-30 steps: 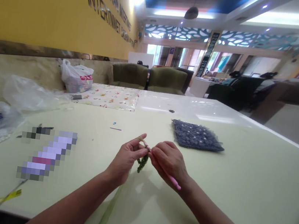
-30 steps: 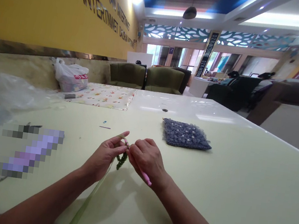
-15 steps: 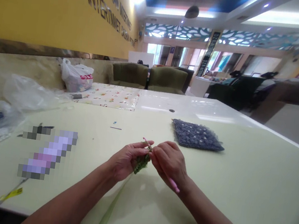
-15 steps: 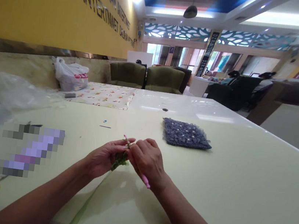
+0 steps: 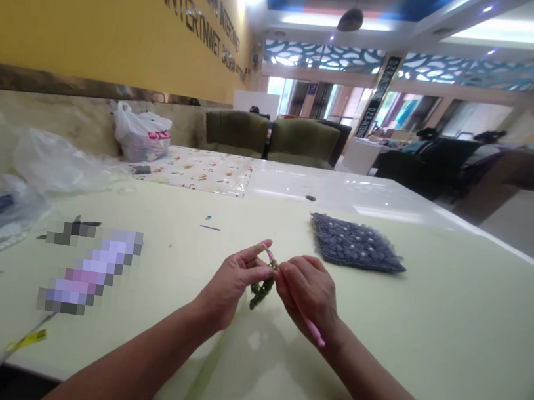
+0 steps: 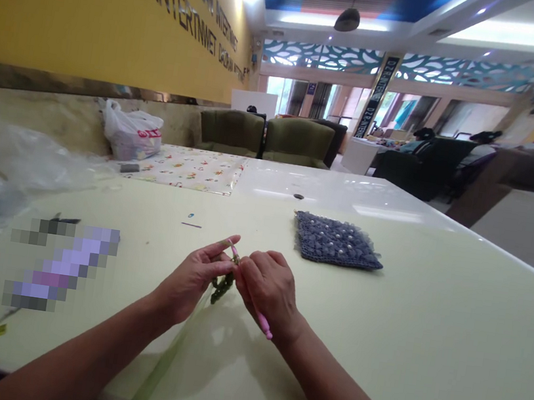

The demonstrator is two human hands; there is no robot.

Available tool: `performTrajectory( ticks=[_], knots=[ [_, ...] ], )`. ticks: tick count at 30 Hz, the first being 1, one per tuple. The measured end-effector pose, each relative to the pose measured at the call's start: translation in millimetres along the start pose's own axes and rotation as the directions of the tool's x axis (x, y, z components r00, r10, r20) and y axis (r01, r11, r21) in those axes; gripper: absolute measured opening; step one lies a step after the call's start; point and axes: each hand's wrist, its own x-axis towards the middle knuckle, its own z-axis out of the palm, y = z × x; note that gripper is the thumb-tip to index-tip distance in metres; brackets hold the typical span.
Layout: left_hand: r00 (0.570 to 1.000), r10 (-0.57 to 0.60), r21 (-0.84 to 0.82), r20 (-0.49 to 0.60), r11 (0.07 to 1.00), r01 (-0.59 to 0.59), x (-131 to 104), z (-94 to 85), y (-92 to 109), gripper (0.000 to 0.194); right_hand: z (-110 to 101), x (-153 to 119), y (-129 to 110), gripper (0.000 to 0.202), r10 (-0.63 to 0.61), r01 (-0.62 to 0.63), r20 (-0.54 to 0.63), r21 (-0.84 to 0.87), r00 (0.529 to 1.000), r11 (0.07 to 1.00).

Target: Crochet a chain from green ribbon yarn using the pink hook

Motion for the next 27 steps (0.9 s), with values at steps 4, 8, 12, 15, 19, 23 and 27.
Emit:
performTrajectory(
  ticks=[4, 8, 12, 15, 19, 23, 27],
  knots=[
    [0.995, -0.095, -0.096, -0.039, 0.991, 0.091, -1, 4.2, -2, 0.056, 0, 0, -2, 0.016, -0.009, 0.008, -0.016, -0.058, 1.000, 0.998],
    [0.970, -0.236, -0.152, 0.063, 0.958, 0.243, 2, -1.6, 5, 0.051, 1, -1, 0, 0.014, 0.016, -0.014, -0.025, 0.073, 1.000, 0.997],
    [0.982, -0.175, -0.197, 0.064, 0.963, 0.185, 4, -7.4, 13, 0.054, -1, 0, 0, 0.014, 0.057, -0.050, -0.027, 0.206, 0.998, 0.977],
    [0.989, -0.145, -0.225, 0.027, 0.963, 0.147, 5, -9.7, 17, 0.056, -5, 4, -3, 0.016, 0.101, -0.092, -0.023, 0.249, 0.995, 0.964],
    [0.995, -0.099, -0.233, 0.022, 0.967, 0.101, 7, -13.6, 20, 0.059, -10, 7, -6, 0.016, 0.131, -0.133, 0.027, 0.330, 0.991, 0.935],
    [0.998, -0.057, -0.224, 0.023, 0.973, 0.061, 11, -17.6, 21, 0.057, -16, 8, -5, 0.016, 0.209, -0.232, 0.100, 0.422, 0.973, 0.876],
    [0.999, -0.032, -0.167, 0.006, 0.985, 0.033, 10, -16.9, 20, 0.052, -23, 10, -1, 0.022, 0.300, -0.371, 0.220, 0.497, 0.928, 0.784]
  ],
)
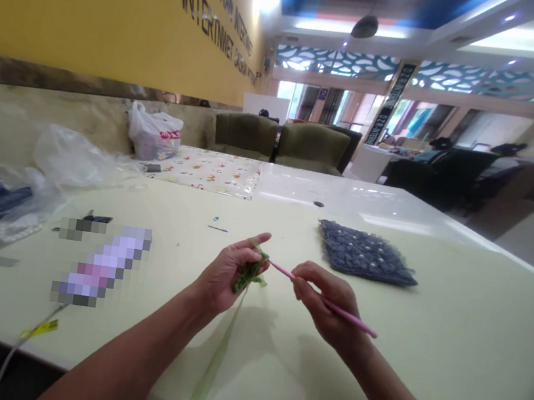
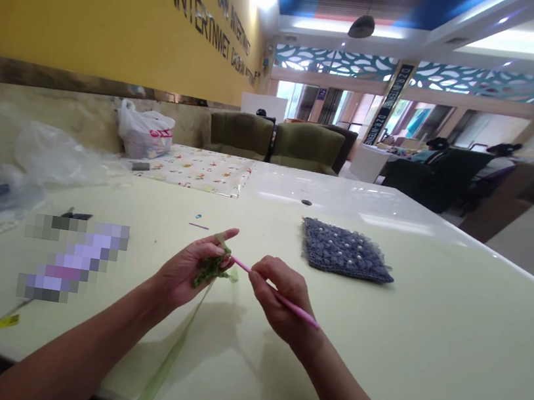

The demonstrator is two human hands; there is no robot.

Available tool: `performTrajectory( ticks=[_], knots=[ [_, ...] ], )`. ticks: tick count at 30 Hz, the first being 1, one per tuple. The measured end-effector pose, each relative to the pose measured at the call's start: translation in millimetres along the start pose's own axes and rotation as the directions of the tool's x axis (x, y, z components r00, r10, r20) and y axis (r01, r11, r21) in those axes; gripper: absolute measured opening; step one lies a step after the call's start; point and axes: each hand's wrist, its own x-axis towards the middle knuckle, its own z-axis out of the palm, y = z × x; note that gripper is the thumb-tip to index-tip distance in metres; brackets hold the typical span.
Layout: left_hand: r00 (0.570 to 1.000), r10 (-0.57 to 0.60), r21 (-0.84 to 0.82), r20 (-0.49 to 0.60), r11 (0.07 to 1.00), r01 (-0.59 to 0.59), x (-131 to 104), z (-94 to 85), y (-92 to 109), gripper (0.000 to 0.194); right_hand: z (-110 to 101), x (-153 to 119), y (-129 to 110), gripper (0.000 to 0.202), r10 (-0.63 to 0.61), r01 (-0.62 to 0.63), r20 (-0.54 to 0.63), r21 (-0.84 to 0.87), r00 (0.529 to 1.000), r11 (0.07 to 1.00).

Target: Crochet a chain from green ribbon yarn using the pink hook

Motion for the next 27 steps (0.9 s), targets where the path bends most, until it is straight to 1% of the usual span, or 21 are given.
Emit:
performTrajectory(
  ticks=[2, 4, 6, 8, 9, 11, 15, 18, 20, 22, 25, 27],
  knots=[
    [1.000, 0.003, 0.053, 0.016, 0.999, -0.004, -2, 2.3, -3, 0.049, -2, 1, 1, 0.026, 0.035, -0.037, 0.035, 0.059, 0.999, 0.998],
    [0.999, 0.008, 0.100, 0.046, 0.995, -0.013, -5, 5.4, -9, 0.047, -1, 3, 3, 0.026, 0.026, -0.028, 0.024, 0.061, 0.999, 0.998],
    [0.997, 0.014, 0.140, 0.074, 0.990, -0.025, -8, 8.4, -15, 0.047, 2, 3, 6, 0.021, -0.034, 0.033, -0.030, -0.011, 0.999, 0.999],
    [0.996, 0.024, 0.172, 0.087, 0.984, -0.039, -9, 10.5, -20, 0.049, 5, 3, 9, 0.012, -0.103, 0.096, -0.074, -0.097, 0.992, 0.991],
    [0.995, 0.031, 0.185, 0.092, 0.982, -0.048, -10, 11.0, -21, 0.050, 6, 3, 9, 0.009, -0.127, 0.116, -0.085, -0.117, 0.988, 0.986],
    [0.994, 0.041, 0.200, 0.101, 0.978, -0.061, -10, 11.3, -22, 0.048, 6, 3, 9, 0.012, -0.135, 0.126, -0.088, -0.099, 0.987, 0.987],
    [0.993, 0.015, 0.171, 0.113, 0.985, -0.034, -9, 10.0, -19, 0.036, 1, 5, 6, 0.012, -0.105, 0.105, -0.083, -0.004, 0.991, 0.994],
    [0.993, 0.014, 0.185, 0.120, 0.982, -0.036, -7, 8.9, -14, 0.029, -4, 6, 5, 0.014, -0.098, 0.100, -0.055, 0.053, 0.994, 0.994],
    [0.992, -0.006, 0.207, 0.123, 0.978, -0.020, -7, 8.2, -11, 0.030, -6, 7, 6, 0.016, -0.098, 0.100, -0.026, 0.087, 0.995, 0.991],
    [0.989, -0.053, 0.218, 0.135, 0.976, 0.022, -6, 7.2, -8, 0.033, -8, 7, 6, 0.016, -0.096, 0.096, -0.006, 0.103, 0.995, 0.990],
    [0.977, -0.127, 0.239, 0.172, 0.967, 0.084, -6, 4.3, -3, 0.034, -11, 7, 7, 0.016, -0.106, 0.104, 0.011, 0.095, 0.994, 0.990],
    [0.969, -0.153, 0.252, 0.195, 0.962, 0.102, -6, 1.6, -1, 0.035, -12, 7, 8, 0.017, -0.114, 0.112, 0.030, 0.082, 0.993, 0.990]
  ],
)
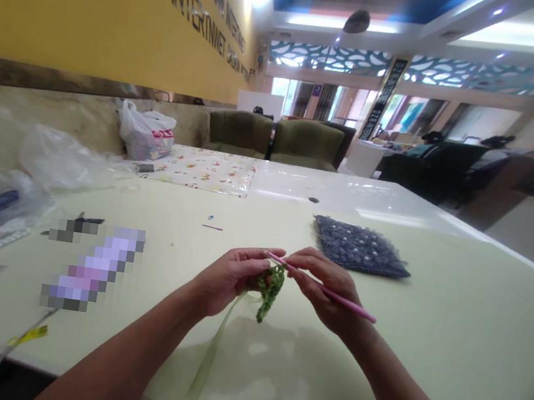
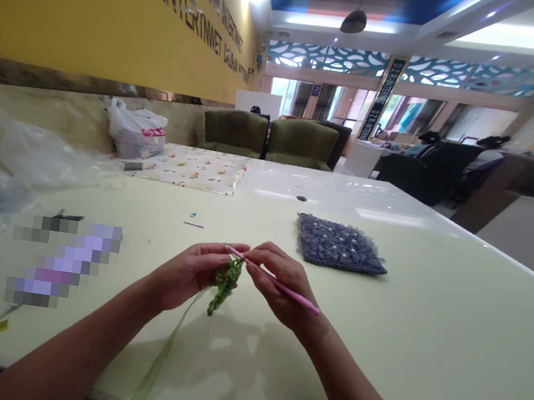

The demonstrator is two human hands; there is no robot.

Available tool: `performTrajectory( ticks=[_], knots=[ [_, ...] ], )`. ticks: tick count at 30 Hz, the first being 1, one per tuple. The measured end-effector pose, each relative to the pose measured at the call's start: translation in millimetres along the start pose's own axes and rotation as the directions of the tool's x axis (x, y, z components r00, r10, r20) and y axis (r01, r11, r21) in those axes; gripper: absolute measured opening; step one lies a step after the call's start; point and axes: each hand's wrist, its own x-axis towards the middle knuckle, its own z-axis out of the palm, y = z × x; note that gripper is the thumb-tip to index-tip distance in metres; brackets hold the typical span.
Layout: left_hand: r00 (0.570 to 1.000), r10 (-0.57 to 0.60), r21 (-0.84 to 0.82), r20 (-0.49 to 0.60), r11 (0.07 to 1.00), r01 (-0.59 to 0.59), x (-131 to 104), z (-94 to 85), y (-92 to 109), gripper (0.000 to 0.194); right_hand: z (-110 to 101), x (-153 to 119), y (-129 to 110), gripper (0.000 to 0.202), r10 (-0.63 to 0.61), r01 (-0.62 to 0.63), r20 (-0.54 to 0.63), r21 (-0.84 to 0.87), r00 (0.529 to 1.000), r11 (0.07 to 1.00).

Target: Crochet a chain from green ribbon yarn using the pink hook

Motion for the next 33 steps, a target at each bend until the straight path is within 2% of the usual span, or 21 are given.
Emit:
performTrajectory(
  ticks=[5, 11, 16, 24, 28, 33],
  knots=[
    [0.999, 0.034, 0.060, 0.021, 0.998, -0.035, -2, -5.4, 4, 0.038, -5, 3, -2, 0.018, 0.008, -0.009, 0.060, 0.012, 0.998, 1.000],
    [0.991, 0.113, 0.159, -0.069, 0.982, -0.101, -2, -4.5, 7, 0.035, -9, 5, -3, 0.023, 0.048, -0.058, 0.137, 0.073, 0.989, 0.996],
    [0.983, 0.159, 0.220, -0.092, 0.966, -0.135, -1, -3.8, 8, 0.032, -14, 4, -1, 0.026, 0.062, -0.091, 0.226, 0.120, 0.972, 0.989],
    [0.961, 0.245, 0.303, -0.127, 0.932, -0.197, -1, -1.3, 7, 0.032, -18, 5, -1, 0.028, 0.049, -0.074, 0.305, 0.071, 0.951, 0.995],
    [0.928, 0.346, 0.477, -0.136, 0.844, -0.245, -1, 0.0, 5, 0.032, -17, 5, -2, 0.028, 0.058, -0.070, 0.327, 0.024, 0.943, 0.997],
    [0.847, 0.528, 0.710, -0.063, 0.620, -0.333, -3, 3.6, 2, 0.033, -14, 3, -1, 0.027, 0.046, -0.023, 0.336, -0.074, 0.941, 0.997]
  ],
)
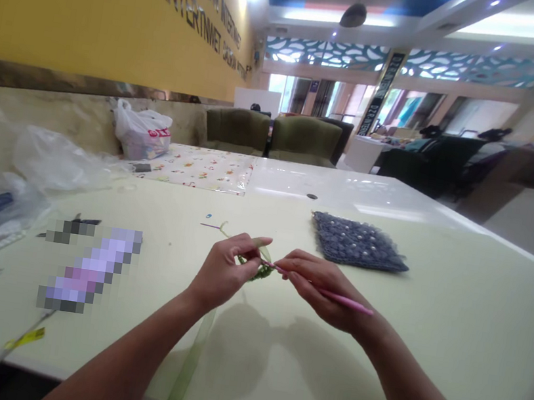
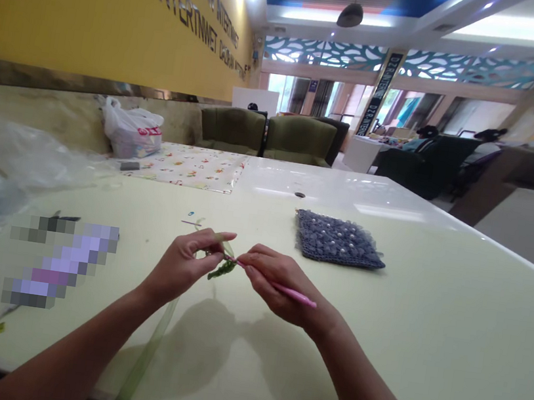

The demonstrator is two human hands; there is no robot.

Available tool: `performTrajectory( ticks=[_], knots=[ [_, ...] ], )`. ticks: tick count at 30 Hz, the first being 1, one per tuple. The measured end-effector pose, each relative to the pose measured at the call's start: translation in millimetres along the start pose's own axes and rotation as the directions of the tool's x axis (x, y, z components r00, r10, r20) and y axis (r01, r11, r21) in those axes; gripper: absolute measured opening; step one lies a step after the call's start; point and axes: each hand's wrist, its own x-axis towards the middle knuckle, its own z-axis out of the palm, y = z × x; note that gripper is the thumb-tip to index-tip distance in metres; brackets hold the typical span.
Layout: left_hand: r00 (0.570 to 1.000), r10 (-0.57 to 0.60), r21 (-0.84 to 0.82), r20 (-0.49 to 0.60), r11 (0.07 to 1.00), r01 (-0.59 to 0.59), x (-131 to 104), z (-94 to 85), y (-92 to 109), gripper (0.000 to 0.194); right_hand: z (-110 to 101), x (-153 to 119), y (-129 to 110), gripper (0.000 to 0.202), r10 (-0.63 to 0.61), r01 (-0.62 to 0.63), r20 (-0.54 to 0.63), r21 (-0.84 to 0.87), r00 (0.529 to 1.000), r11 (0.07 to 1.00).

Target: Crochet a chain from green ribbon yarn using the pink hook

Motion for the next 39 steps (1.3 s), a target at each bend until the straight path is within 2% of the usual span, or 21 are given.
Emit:
performTrajectory(
  ticks=[3, 6, 12, 17, 24, 29, 34, 39],
  knots=[
    [0.996, 0.088, 0.077, 0.002, 0.993, -0.088, -2, 3.6, -1, 0.035, 6, 1, 0, 0.023, -0.048, 0.045, -0.016, -0.157, 0.999, 0.987],
    [0.996, 0.087, 0.074, 0.014, 0.993, -0.088, -3, 4.2, -2, 0.035, 13, 4, -1, 0.019, -0.098, 0.074, -0.060, -0.312, 0.993, 0.947],
    [0.987, -0.159, -0.052, -0.007, 0.986, 0.159, 2, -1.4, -5, 0.041, 20, 5, -2, 0.017, -0.142, 0.073, -0.119, -0.456, 0.983, 0.887],
    [0.975, -0.220, -0.182, 0.032, 0.958, 0.222, 3, 1.7, -10, 0.049, 24, 4, 1, 0.016, -0.189, 0.110, -0.092, -0.541, 0.978, 0.834],
    [0.921, -0.363, -0.450, 0.143, 0.805, 0.387, 2, 5.9, -14, 0.060, 30, 5, 9, 0.015, -0.246, 0.155, -0.057, -0.635, 0.968, 0.757],
    [0.921, -0.370, -0.527, 0.125, 0.761, 0.377, 0, 9.8, -15, 0.064, 32, 6, 8, 0.014, -0.289, 0.155, -0.090, -0.676, 0.953, 0.721],
    [0.932, -0.359, -0.544, 0.056, 0.772, 0.330, 0, 14.8, -16, 0.064, 34, 8, 5, 0.012, -0.334, 0.138, -0.150, -0.701, 0.931, 0.700],
    [0.935, -0.354, -0.557, -0.021, 0.781, 0.283, -5, 21.1, -12, 0.067, 43, 7, 6, 0.013, -0.274, 0.041, -0.216, -0.712, 0.937, 0.701]
  ],
)
